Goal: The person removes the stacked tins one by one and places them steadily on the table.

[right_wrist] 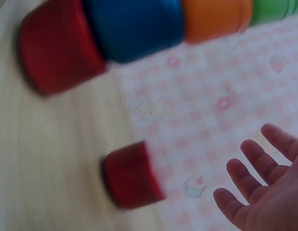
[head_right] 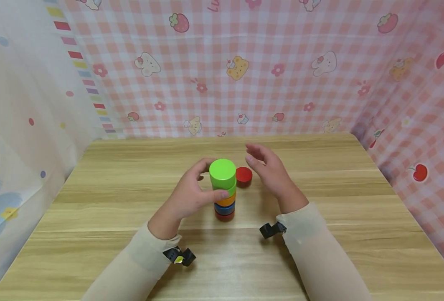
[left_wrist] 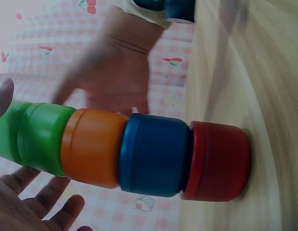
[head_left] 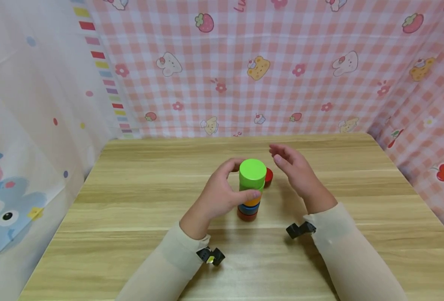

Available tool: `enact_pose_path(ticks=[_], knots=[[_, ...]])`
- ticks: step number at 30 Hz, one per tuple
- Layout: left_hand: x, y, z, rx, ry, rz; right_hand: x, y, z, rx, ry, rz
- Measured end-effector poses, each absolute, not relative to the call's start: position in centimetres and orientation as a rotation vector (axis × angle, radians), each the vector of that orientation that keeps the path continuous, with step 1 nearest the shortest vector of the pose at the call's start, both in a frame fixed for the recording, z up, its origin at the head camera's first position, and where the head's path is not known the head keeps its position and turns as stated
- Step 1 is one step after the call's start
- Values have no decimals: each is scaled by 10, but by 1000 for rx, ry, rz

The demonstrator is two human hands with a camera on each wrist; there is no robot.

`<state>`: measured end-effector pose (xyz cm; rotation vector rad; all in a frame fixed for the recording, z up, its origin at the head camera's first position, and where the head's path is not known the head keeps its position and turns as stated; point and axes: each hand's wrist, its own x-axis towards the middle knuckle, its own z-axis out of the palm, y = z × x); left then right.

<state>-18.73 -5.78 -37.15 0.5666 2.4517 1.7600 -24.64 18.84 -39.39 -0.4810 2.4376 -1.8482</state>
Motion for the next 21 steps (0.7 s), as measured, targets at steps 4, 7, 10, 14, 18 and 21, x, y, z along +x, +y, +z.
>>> enact_pose_path(ticks=[4,7,10,14,18,21], knots=[[-189,-57,-375,551,2450,1751,-236,182,-384,-636,2389,-1907],[-190,-56,-378,539,2451,1751,-228,176,-378,-750,2368,-1923],[-192,-56,-381,546,2450,1754,-220,170,-373,-847,2329,-1949],[-193,-56,-383,574,2442,1768,-211,162,-368,-956,2331,-1925],[-194,-56,-385,590,2431,1777,-206,157,-365,-1033,2371,-1870],[-194,-57,-386,583,2425,1770,-204,155,-365,-1051,2385,-1846]])
